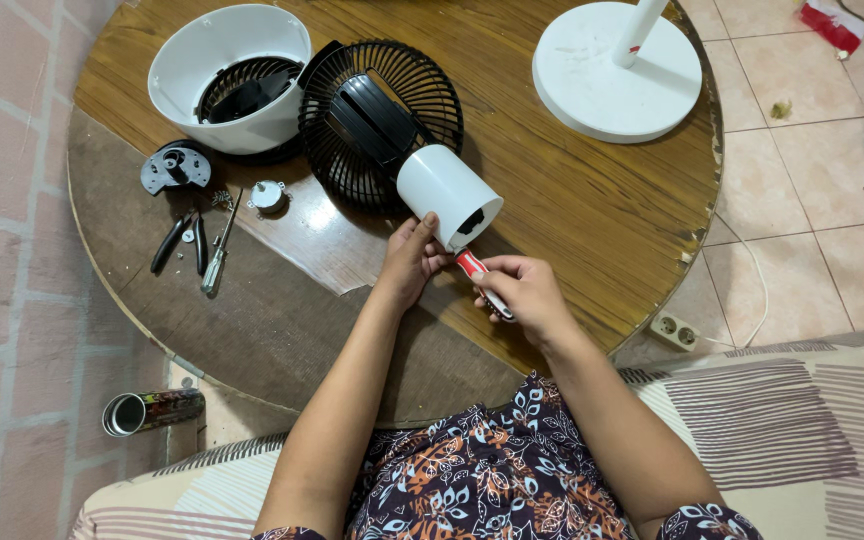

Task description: The person assembles an electric fan by securing the motor housing to the fan cage with screws, then attaching the fan blade to the motor shaft and fastening it with a nut. The person uses a screwdriver to tighten the screws and secures the blade nut by hand.

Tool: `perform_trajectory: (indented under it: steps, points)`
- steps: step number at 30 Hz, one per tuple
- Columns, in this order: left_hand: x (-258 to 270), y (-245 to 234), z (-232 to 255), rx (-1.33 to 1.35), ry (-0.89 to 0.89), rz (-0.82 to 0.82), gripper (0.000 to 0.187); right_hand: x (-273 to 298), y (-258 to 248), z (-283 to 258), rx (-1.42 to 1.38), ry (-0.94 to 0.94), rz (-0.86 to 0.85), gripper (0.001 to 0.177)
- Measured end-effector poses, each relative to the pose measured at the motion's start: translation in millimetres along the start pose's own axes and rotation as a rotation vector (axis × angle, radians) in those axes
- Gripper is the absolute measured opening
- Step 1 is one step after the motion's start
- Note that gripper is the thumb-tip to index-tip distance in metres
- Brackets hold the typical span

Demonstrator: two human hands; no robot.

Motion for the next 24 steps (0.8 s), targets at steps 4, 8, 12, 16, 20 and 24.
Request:
perform_trajectory:
  steps: [4, 8, 12, 16, 20, 24]
  points:
    - [-0.3, -1.1, -0.5, -0.011, 0.018, -0.019, 0.053, -5.8, -7.0, 4.5, -0.208, 0.162, -0.079, 0.036]
    - [1.4, 2.1, 2.2, -0.025, 0.017, -0.01, 0.056, -7.0, -3.7, 9.5, -0.132, 0.126, -0.078, 0.038]
    - [3.9, 6.9, 5.8, -0.058, 0.025, 0.011, 0.061, -0.8, 4.6, 2.3, 0.376, -0.186, 0.024, 0.047]
    - [4.8, 8.2, 6.6, -0.071, -0.001, 0.038, 0.061, 21.8, 16.0, -20.0, 0.872, -0.6, 0.16, 0.049]
    - [3.4, 7.6, 5.9, -0.065, 0.008, 0.02, 0.057, 31.8, 21.7, -27.1, 1.111, -0.514, 0.199, 0.041]
    - [2.7, 6.1, 6.6, -0.012, 0.017, -0.014, 0.051, 21.7, 20.5, -23.4, 0.815, -0.518, 0.161, 0.043]
Point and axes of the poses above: each hand's wrist, its own x-axis away from the middle knuckle, its own y-axis out of the palm, z = x × y, the point moved 3 cm from there along -x, towards the middle knuckle, and after that the axes turned 4 degrees about -y, right-handed, at the moved point
